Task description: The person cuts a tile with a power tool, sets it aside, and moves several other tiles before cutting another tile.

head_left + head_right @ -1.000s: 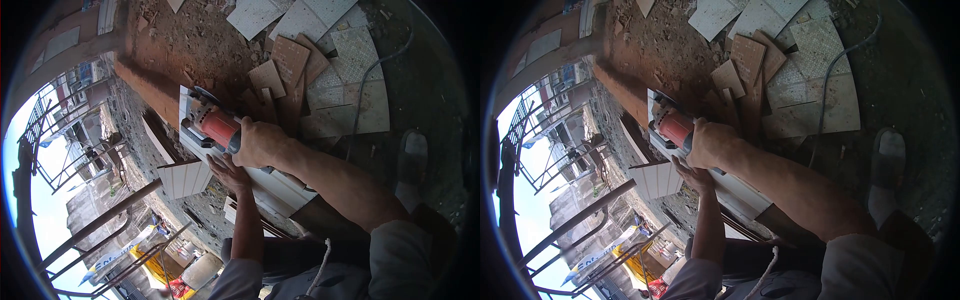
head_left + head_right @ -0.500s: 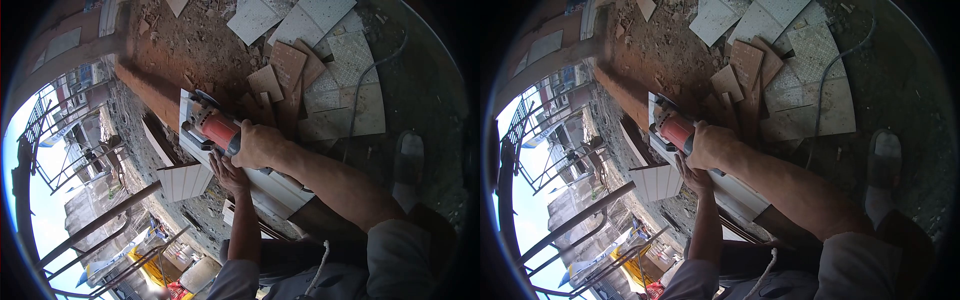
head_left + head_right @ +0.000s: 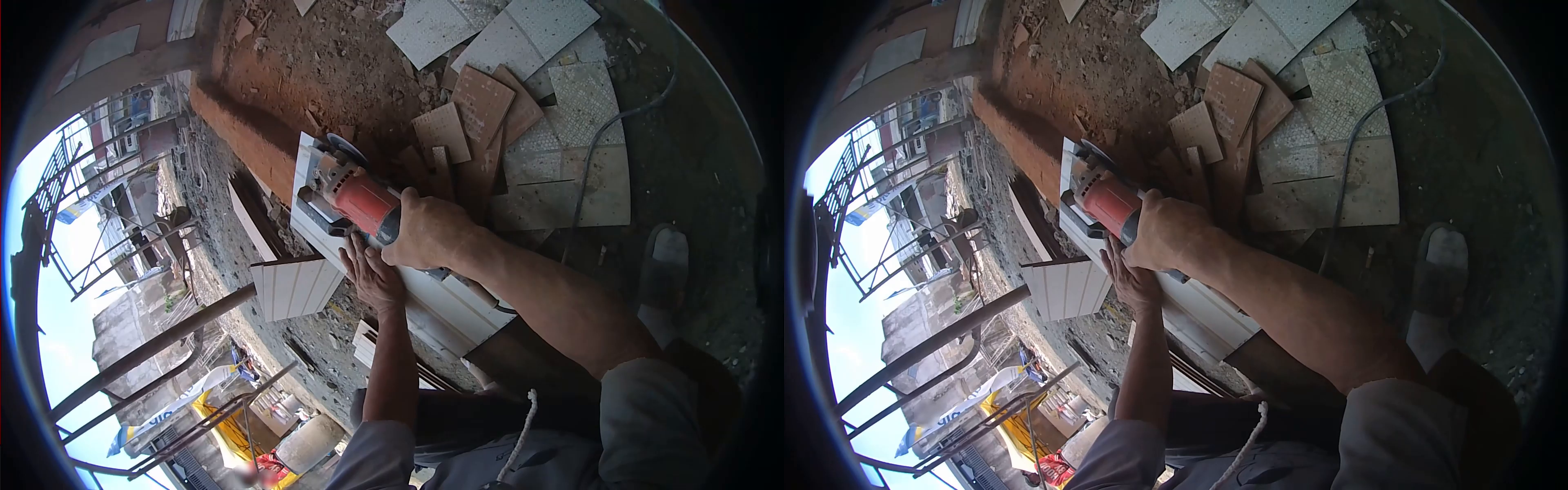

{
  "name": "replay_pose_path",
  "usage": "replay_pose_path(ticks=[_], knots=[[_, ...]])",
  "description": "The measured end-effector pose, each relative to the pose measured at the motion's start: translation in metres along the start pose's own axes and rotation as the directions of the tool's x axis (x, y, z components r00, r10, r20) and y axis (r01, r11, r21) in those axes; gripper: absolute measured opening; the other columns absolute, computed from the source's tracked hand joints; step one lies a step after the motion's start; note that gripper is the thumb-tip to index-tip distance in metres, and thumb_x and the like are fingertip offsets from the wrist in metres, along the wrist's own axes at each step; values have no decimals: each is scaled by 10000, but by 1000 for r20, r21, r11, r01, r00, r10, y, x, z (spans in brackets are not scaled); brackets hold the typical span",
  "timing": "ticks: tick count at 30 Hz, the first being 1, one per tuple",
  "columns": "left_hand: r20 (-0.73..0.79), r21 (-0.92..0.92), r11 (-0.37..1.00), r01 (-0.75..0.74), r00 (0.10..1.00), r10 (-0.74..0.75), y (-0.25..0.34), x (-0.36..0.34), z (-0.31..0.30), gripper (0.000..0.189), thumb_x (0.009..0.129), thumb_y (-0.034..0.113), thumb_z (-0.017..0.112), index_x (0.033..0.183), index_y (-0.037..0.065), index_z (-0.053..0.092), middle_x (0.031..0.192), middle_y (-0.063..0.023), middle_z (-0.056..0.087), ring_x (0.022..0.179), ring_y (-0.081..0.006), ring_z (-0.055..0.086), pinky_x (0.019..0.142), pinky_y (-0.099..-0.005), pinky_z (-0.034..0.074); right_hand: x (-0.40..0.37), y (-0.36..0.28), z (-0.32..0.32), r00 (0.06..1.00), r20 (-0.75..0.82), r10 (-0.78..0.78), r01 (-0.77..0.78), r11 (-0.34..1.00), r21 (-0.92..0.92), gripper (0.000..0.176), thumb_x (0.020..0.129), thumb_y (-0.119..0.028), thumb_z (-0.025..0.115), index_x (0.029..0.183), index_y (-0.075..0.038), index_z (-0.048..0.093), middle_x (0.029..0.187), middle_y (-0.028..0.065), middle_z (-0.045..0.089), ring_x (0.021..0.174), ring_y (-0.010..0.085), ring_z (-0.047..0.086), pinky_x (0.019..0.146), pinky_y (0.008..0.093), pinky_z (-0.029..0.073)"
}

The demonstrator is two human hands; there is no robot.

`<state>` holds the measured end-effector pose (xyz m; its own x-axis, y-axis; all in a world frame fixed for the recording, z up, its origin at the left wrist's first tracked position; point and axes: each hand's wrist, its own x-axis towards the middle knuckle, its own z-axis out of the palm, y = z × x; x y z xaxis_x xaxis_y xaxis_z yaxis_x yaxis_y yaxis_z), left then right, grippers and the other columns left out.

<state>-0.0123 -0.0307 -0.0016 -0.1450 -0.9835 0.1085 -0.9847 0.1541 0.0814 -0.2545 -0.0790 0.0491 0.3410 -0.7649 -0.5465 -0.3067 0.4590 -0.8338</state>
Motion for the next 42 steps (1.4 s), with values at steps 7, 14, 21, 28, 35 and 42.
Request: replay_pose_path(ticks=[7, 14, 21, 28, 35, 42], knots=[[43, 74, 997, 33, 998, -36, 1, 1, -2, 544, 1039, 300, 247, 1394, -50, 463, 1477, -166, 448, 1443, -301, 303, 1221, -432, 130, -2, -2, -1, 1000, 7, 30, -30, 1000, -6, 856, 699, -453, 740, 1248, 121, 421, 1095, 321, 640, 1038, 414, 657, 930, 419, 526], [29, -9, 974, 227, 973, -227, -3, -5, 3, 520, 1034, 392, 281, 1440, 138, 483, 1545, -131, 366, 1460, -356, 249, 1185, -483, 173, -1, 12, 5, 998, -30, -47, 47, 998, -32, 894, 709, -522, 770, 1237, 119, 439, 1073, 337, 635, 1030, 432, 654, 909, 442, 524], [18, 28, 978, 207, 978, -208, 9, -3, -7, 547, 1036, 336, 256, 1400, -4, 481, 1484, -173, 434, 1439, -313, 303, 1214, -433, 156, -16, 11, 6, 998, -52, -37, 36, 999, -22, 903, 711, -565, 773, 1230, 97, 446, 1036, 325, 644, 996, 426, 666, 866, 445, 534], [-3, -5, 954, 298, 954, -298, 15, -4, -11, 484, 1021, 391, 337, 1435, 193, 494, 1531, -113, 395, 1451, -339, 280, 1155, -554, 202, -19, 12, 11, 992, -113, -54, 45, 995, -88, 887, 723, -537, 780, 1237, 95, 429, 1070, 333, 632, 1025, 434, 653, 883, 451, 524], [37, 7, 947, 321, 946, -321, 13, -5, -14, 483, 1015, 390, 357, 1439, 197, 487, 1532, -113, 393, 1451, -331, 286, 1138, -582, 221, -30, -2, 3, 966, -227, -124, 71, 971, -227, 818, 759, -503, 770, 1213, 92, 440, 1101, 321, 622, 1070, 430, 630, 924, 460, 504], [27, -14, 947, 321, 947, -321, 8, -7, -10, 471, 1005, 404, 380, 1429, 236, 500, 1547, -88, 374, 1458, -321, 271, 1133, -617, 200, -105, -75, -79, 875, -357, -327, 207, 919, -335, 611, 808, -404, 769, 1145, 50, 536, 1018, 202, 638, 948, 328, 642, 863, 432, 501]])
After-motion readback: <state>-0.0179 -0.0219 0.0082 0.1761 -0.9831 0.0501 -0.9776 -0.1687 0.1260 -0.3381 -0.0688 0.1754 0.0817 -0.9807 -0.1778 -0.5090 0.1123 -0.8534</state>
